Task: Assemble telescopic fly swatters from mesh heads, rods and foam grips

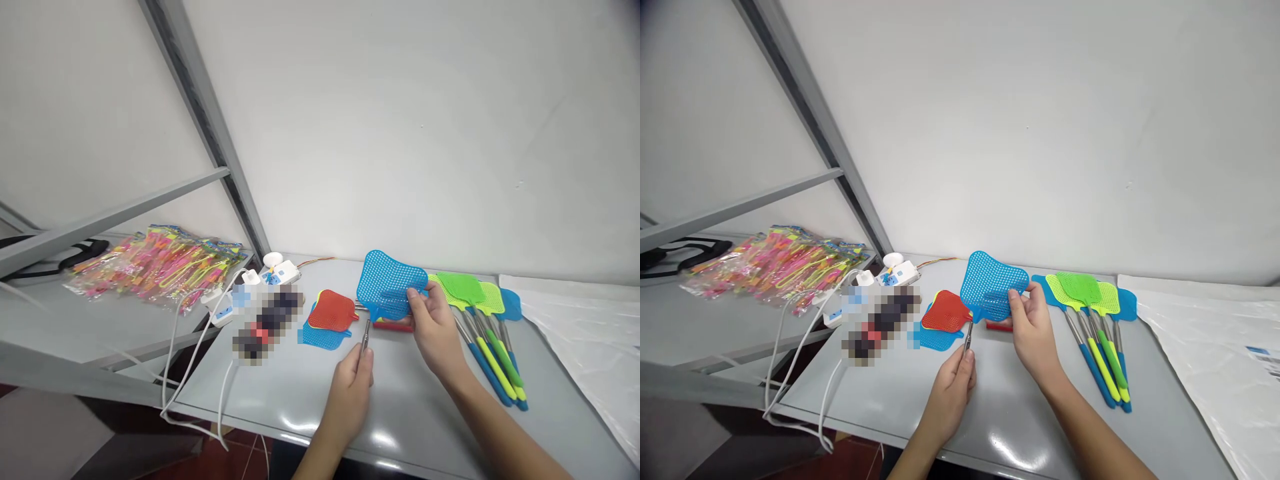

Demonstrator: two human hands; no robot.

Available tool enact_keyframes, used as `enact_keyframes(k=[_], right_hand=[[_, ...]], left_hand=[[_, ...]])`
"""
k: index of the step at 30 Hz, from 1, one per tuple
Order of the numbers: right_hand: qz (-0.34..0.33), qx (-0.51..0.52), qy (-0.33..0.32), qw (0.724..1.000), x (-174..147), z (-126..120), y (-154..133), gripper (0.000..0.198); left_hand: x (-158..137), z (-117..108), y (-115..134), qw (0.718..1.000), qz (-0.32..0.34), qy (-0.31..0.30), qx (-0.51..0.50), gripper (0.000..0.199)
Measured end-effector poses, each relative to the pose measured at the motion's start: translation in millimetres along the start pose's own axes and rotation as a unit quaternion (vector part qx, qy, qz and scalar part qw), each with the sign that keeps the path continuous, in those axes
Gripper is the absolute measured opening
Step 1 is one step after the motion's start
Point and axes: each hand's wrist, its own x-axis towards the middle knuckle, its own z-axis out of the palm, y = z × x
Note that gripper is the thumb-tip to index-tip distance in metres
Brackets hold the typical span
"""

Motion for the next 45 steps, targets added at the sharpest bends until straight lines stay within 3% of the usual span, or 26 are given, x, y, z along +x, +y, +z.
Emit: enact_keyframes(k=[20, 26, 32, 40, 45], right_hand=[[-0.006, -0.033, -0.022, 0.999, 0.0, -4.2, -14.7, 0.022], [-0.021, -0.054, -0.027, 0.998, -5.7, -4.7, -26.8, 0.022], [-0.024, -0.081, -0.11, 0.99, -8.7, -11.2, -47.9, 0.025], [-0.013, -0.096, -0.207, 0.973, -4.8, -29.0, -54.1, 0.019], [0.017, -0.036, -0.19, 0.981, -8.9, -19.6, -51.3, 0.018]], left_hand=[[-6.3, -1.4, 13.8, 0.998, 0.013, -0.056, 0.03, 0.04], [-12.3, -9.2, 23.1, 0.986, -0.055, -0.133, -0.079, 0.041], [-16.3, -22.8, 30.7, 0.924, -0.132, -0.295, -0.204, 0.037], [-21.7, -25.0, 38.8, 0.913, -0.13, -0.34, -0.185, 0.036], [-26.7, -27.3, 45.1, 0.917, -0.12, -0.333, -0.186, 0.037]])
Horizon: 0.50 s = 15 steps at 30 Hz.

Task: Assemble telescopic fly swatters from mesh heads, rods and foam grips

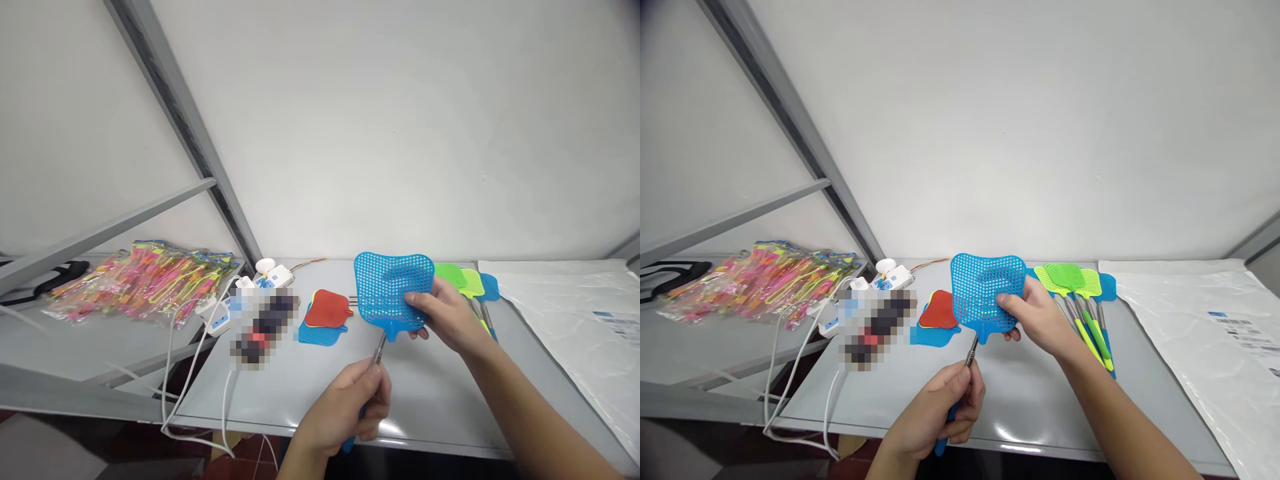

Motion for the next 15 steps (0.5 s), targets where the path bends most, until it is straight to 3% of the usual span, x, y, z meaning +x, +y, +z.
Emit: enact_keyframes(k=[7, 15], right_hand=[[-0.042, 0.014, 0.094, 0.995, -1.0, 16.9, 6.6, 0.023], [-0.061, -0.017, 0.155, 0.986, -7.0, 22.1, 8.2, 0.022]], left_hand=[[-3.0, 0.7, 5.5, 1.0, 0.02, 0.012, 0.002, 0.035], [-3.0, 3.7, 6.1, 1.0, 0.017, 0.002, 0.004, 0.037]])
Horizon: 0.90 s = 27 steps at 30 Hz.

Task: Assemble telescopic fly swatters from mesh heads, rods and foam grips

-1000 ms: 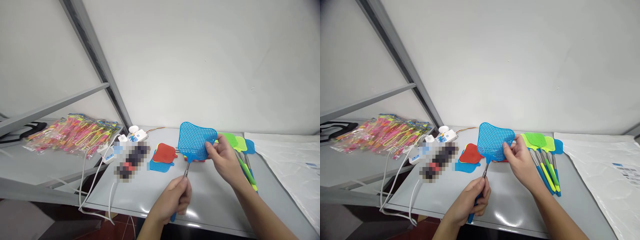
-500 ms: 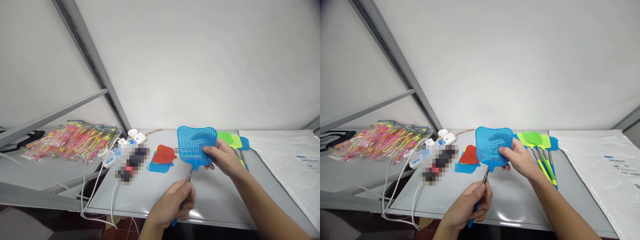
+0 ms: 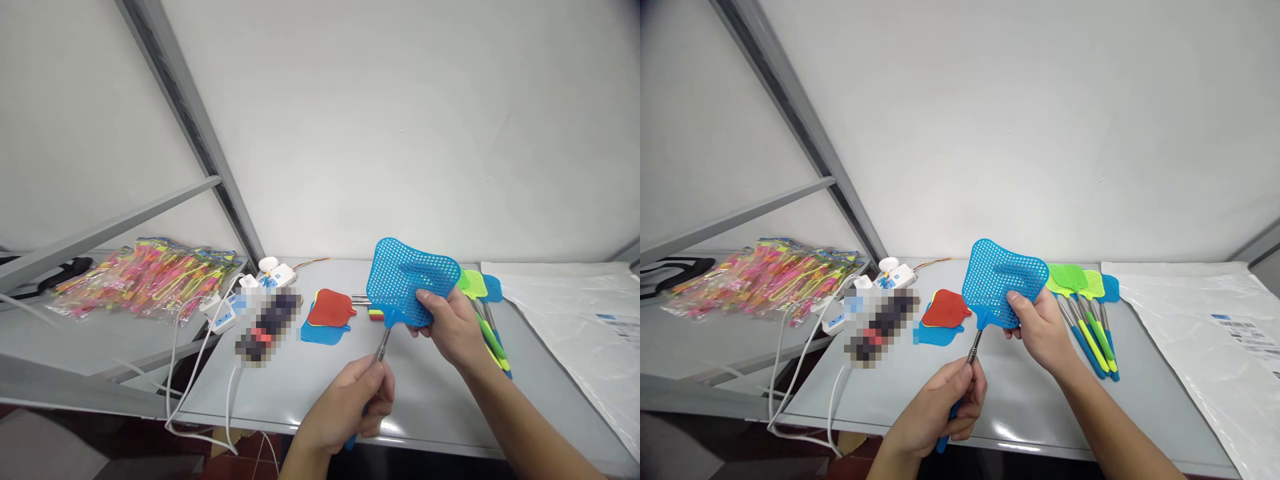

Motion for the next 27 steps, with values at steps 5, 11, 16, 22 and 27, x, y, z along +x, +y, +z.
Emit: enact_keyframes(k=[5, 11, 16, 22, 27], right_hand=[[-0.013, 0.002, 0.004, 1.0, -1.6, 2.3, 1.2, 0.023], [-0.007, 0.023, -0.021, 1.0, 0.2, -2.1, 8.5, 0.02], [-0.006, 0.046, -0.022, 0.999, 0.8, 0.6, 7.4, 0.017], [-0.011, 0.048, -0.024, 0.998, -2.7, 6.2, 5.4, 0.018], [-0.013, 0.036, -0.021, 0.999, -4.6, 7.8, 3.8, 0.019]], left_hand=[[-0.5, 0.3, 0.0, 1.0, -0.001, 0.003, -0.007, 0.038], [-2.8, 2.1, 1.7, 1.0, 0.0, -0.011, -0.01, 0.036], [-5.8, 2.7, 5.0, 1.0, 0.007, -0.003, -0.004, 0.036], [-6.5, 2.6, 2.4, 0.999, -0.004, -0.024, -0.042, 0.04], [-5.8, -1.5, -3.8, 0.975, -0.028, -0.149, -0.16, 0.042]])
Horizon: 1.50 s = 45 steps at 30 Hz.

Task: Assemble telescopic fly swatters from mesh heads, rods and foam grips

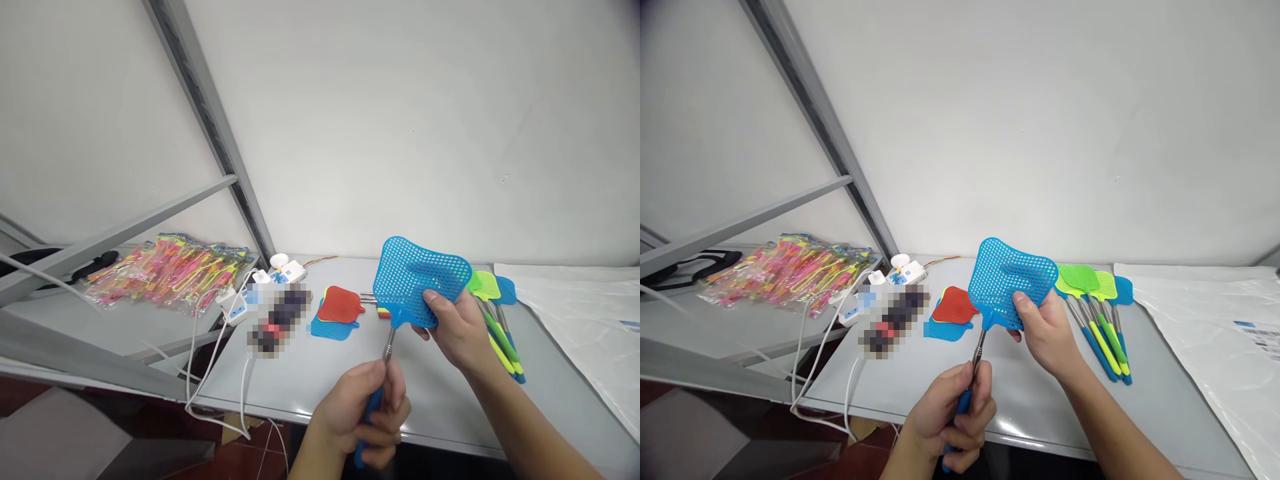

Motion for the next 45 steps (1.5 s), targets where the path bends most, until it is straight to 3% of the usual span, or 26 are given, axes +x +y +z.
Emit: enact_keyframes(k=[2, 5, 9, 12, 14, 16, 18, 20, 21, 23, 29, 32, 35, 42, 45], right_hand=[[0.003, -0.007, -0.013, 1.0, 1.1, 0.5, -1.8, 0.022], [0.024, -0.019, -0.033, 0.999, 3.0, 2.8, -4.3, 0.026], [0.071, -0.023, -0.075, 0.994, 2.6, 8.5, -3.3, 0.025], [0.078, -0.012, -0.094, 0.992, 1.9, 11.5, 3.2, 0.025], [0.08, -0.005, -0.098, 0.992, 2.6, 12.6, 9.9, 0.024], [0.089, 0.003, -0.096, 0.991, 4.2, 13.8, 17.1, 0.024], [0.101, 0.012, -0.085, 0.991, 6.0, 15.1, 22.9, 0.024], [0.105, 0.013, -0.077, 0.991, 7.9, 15.8, 26.1, 0.024], [0.105, 0.011, -0.079, 0.991, 8.9, 15.6, 26.7, 0.024], [0.104, 0.013, -0.087, 0.991, 10.4, 13.9, 26.5, 0.024], [0.135, 0.003, -0.074, 0.988, 1.5, 7.7, 28.2, 0.03], [0.134, -0.08, -0.104, 0.982, -11.2, 10.6, 31.9, 0.032], [0.125, -0.098, -0.105, 0.982, -19.4, 12.1, 35.2, 0.028], [0.16, -0.026, -0.082, 0.983, -18.1, 8.1, 37.4, 0.029], [0.174, 0.026, -0.074, 0.982, -21.2, 9.2, 40.9, 0.029]], left_hand=[[-0.2, -2.1, 0.3, 1.0, -0.005, -0.014, -0.01, 0.041], [-0.2, -3.5, 2.4, 1.0, 0.011, 0.015, 0.021, 0.039], [-2.8, -1.1, 7.5, 0.987, 0.035, 0.117, 0.102, 0.037], [-5.0, 3.1, 10.5, 0.951, 0.032, 0.214, 0.219, 0.039], [-4.1, 5.9, 10.0, 0.885, 0.053, 0.307, 0.347, 0.04], [-0.7, 7.7, 7.0, 0.77, 0.08, 0.409, 0.483, 0.036], [3.9, 8.1, 2.9, 0.663, 0.078, 0.474, 0.575, 0.031], [7.6, 7.5, -0.1, 0.61, 0.056, 0.498, 0.614, 0.028], [8.6, 7.2, -0.8, 0.608, 0.051, 0.497, 0.617, 0.028], [8.9, 7.5, -0.5, 0.633, 0.062, 0.484, 0.601, 0.029], [8.2, 10.3, 0.7, 0.803, 0.104, 0.401, 0.429, 0.035], [11.2, 8.7, -2.5, 0.846, 0.092, 0.376, 0.367, 0.038], [15.2, 7.3, -5.6, 0.819, 0.094, 0.391, 0.41, 0.034], [28.4, 10.8, -14.3, 0.648, 0.132, 0.456, 0.595, 0.027], [32.4, 14.9, -16.8, 0.645, 0.145, 0.464, 0.59, 0.028]])
